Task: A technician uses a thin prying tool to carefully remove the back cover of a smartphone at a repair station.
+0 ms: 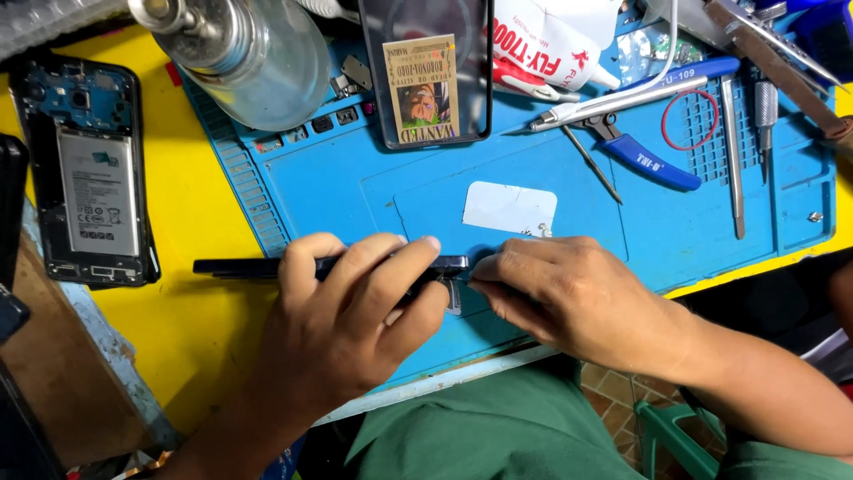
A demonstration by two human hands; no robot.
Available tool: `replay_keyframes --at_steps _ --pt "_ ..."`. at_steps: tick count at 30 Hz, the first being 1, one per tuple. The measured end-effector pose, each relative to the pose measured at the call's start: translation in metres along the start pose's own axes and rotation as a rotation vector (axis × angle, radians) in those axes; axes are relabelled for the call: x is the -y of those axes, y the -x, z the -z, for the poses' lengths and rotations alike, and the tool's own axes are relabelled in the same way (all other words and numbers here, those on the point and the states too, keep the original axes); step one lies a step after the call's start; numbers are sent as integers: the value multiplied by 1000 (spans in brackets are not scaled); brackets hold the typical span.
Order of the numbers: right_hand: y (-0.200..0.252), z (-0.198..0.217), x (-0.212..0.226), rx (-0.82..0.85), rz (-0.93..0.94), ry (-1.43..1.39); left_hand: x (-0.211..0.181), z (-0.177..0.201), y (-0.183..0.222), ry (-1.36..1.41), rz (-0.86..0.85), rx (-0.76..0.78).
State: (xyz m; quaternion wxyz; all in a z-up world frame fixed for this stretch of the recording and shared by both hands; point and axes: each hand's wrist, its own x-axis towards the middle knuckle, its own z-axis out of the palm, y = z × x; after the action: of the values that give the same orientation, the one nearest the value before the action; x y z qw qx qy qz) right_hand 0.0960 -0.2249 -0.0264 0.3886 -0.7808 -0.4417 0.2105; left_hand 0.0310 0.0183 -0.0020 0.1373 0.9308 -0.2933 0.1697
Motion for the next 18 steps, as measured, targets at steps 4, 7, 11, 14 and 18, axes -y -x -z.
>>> replay_keyframes --at_steps 4,7,11,14,18 --pt "8 -2 2 -39 19 37 0 -5 10 -20 -45 -38" --pt "14 -1 4 -62 60 22 1 -8 17 -45 -81 -67" --pt "16 -3 6 -117 130 89 2 -10 29 -7 -92 -79" --pt "19 -6 1 -142 137 109 1 -11 33 22 -88 -75" --pt "19 -4 -2 -140 100 30 -6 -18 49 29 -29 5"
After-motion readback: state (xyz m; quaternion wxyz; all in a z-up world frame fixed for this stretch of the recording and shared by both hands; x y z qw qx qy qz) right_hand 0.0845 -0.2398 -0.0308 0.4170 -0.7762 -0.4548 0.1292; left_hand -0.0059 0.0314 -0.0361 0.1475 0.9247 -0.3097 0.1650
